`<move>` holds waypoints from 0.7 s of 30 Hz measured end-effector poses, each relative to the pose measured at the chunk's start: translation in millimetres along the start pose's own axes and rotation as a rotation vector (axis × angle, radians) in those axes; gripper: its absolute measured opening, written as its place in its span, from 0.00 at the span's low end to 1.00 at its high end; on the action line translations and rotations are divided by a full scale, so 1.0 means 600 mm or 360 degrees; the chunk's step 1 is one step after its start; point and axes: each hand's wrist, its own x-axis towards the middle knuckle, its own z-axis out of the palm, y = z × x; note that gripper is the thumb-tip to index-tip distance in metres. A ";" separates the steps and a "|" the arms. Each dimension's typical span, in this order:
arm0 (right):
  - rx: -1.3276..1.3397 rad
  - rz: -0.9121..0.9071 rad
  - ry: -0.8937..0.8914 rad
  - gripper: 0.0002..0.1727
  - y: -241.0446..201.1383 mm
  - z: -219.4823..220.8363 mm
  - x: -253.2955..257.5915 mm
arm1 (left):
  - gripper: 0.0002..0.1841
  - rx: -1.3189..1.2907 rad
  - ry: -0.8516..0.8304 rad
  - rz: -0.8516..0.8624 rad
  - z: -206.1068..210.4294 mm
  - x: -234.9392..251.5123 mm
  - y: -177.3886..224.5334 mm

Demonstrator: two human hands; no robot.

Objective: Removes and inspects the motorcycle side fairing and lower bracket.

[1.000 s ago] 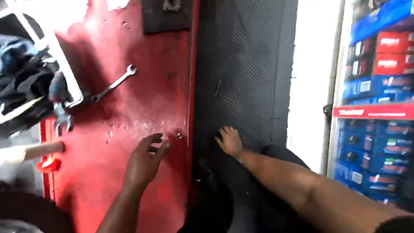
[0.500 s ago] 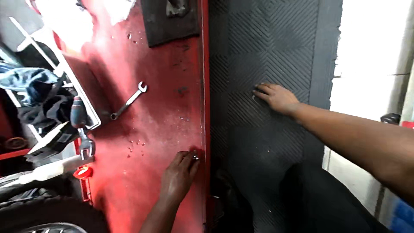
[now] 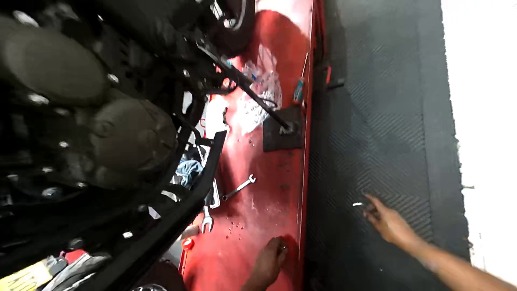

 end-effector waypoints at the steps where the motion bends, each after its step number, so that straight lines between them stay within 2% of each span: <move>1: 0.0253 0.0064 0.0008 0.35 -0.011 0.004 -0.024 | 0.22 -0.0283 0.0050 -0.0101 -0.006 -0.001 -0.005; 5: 0.1005 0.0373 -0.0038 0.26 -0.063 0.007 -0.096 | 0.20 -0.1484 0.0174 -0.0340 -0.025 -0.017 -0.016; 7: 0.1080 0.0423 -0.0056 0.25 -0.078 0.000 -0.113 | 0.19 -0.1760 0.0222 -0.0381 -0.029 -0.027 -0.008; 9: 0.0982 0.0340 -0.0049 0.23 -0.088 -0.016 -0.108 | 0.18 -0.1563 0.0268 -0.0349 -0.025 -0.013 -0.013; 13: 0.0588 0.0037 0.0059 0.23 -0.104 -0.043 -0.024 | 0.19 -0.0445 0.0467 -0.0190 -0.009 0.052 -0.029; 15: 0.0538 -0.0099 0.0151 0.20 -0.142 -0.040 0.019 | 0.18 -0.0060 0.0572 -0.0174 -0.002 0.057 -0.028; 18: 0.0925 -0.0281 0.0185 0.12 -0.280 -0.020 0.049 | 0.22 -0.0034 0.0695 -0.0213 -0.014 0.048 -0.041; 21: 0.1409 -0.0322 -0.0020 0.10 -0.476 0.019 0.034 | 0.28 -0.0406 0.0937 -0.0240 -0.054 0.037 -0.072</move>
